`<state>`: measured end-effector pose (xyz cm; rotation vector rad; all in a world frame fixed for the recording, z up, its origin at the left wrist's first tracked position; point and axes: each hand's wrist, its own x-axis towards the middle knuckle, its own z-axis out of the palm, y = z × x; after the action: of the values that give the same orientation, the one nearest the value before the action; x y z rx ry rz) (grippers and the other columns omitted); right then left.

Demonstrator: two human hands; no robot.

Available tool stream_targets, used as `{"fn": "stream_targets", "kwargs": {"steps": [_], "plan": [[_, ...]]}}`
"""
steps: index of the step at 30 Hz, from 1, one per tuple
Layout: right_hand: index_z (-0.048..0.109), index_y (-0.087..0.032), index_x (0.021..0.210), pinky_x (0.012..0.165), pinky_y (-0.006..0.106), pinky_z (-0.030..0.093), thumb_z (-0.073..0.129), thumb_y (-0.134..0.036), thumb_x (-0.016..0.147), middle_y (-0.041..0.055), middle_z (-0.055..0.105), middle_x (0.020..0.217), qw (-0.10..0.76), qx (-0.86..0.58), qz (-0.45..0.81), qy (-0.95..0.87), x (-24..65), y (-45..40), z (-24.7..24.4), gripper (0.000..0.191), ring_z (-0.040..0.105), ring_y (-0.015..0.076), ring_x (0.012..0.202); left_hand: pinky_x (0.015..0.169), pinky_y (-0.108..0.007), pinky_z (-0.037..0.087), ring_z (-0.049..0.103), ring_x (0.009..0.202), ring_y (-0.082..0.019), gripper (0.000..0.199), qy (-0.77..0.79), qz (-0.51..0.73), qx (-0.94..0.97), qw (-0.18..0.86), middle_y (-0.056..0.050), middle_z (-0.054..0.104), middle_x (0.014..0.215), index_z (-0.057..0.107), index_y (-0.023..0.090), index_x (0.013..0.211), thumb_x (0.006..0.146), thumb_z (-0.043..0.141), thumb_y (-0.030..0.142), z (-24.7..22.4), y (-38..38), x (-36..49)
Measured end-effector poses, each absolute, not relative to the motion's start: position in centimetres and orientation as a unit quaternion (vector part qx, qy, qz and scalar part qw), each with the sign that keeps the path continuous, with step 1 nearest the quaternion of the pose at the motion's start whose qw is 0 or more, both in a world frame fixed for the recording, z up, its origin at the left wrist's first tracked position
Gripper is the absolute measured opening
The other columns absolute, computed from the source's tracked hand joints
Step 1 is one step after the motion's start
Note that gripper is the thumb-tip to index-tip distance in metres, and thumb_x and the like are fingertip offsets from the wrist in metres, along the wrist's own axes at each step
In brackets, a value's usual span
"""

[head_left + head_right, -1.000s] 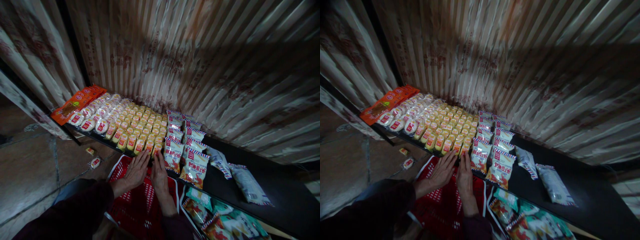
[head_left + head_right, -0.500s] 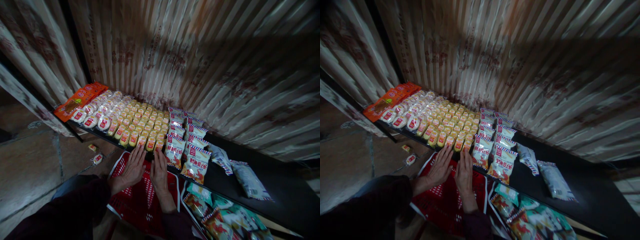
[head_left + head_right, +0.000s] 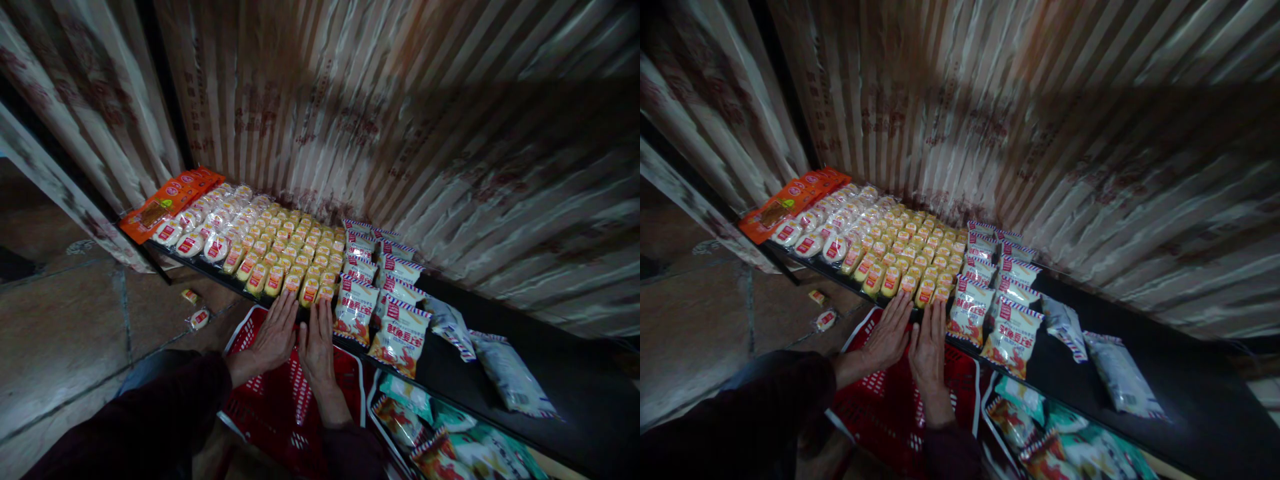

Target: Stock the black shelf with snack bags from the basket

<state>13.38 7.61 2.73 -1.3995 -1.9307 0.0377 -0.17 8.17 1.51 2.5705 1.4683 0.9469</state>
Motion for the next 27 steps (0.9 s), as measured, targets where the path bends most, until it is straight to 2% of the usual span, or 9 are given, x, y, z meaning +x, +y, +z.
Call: {"fn": "stream_targets", "kwargs": {"steps": [9,16,23,27], "plan": [[0.015,-0.019,0.151,0.111,0.059,0.032,0.037,-0.02,0.096,0.0151,0.019,0.157,0.363,-0.535,-0.005,-0.763,13.4,7.9,2.6,0.059,0.013,0.0279,0.146,0.113,-0.053,0.033,0.008,0.146,-0.029,0.065,0.471,0.304,0.828,-0.003,-0.021,0.024,0.154,0.019,0.004,0.147,0.085,0.037,0.007,1.6,8.7,-0.3],[0.016,-0.019,0.151,0.11,0.059,0.033,0.038,-0.019,0.096,0.0152,0.019,0.157,0.36,-0.537,-0.006,-0.763,13.4,8.0,2.6,0.059,0.012,0.028,0.146,0.113,-0.051,0.033,0.006,0.146,-0.028,0.061,0.477,0.295,0.828,0.003,-0.02,0.025,0.154,0.021,0.004,0.147,0.088,0.036,0.01,1.3,9.1,-0.3],[0.015,-0.02,0.151,0.109,0.059,0.035,0.039,-0.02,0.096,0.0149,0.018,0.157,0.361,-0.531,-0.021,-0.766,13.5,8.3,2.4,0.061,0.014,0.029,0.146,0.116,-0.052,0.026,0.008,0.147,-0.027,0.059,0.477,0.29,0.829,-0.015,-0.019,0.028,0.153,0.026,0.003,0.145,0.087,0.037,0.011,1.3,9.3,-0.3],[0.013,-0.021,0.151,0.11,0.058,0.035,0.037,-0.021,0.096,0.0135,0.018,0.158,0.36,-0.535,-0.012,-0.765,13.5,8.3,2.3,0.06,0.014,0.0282,0.146,0.116,-0.051,0.028,0.008,0.147,-0.027,0.06,0.48,0.291,0.827,-0.003,-0.018,0.027,0.154,0.025,0.005,0.146,0.087,0.037,0.01,1.2,9.3,-0.4]]}}
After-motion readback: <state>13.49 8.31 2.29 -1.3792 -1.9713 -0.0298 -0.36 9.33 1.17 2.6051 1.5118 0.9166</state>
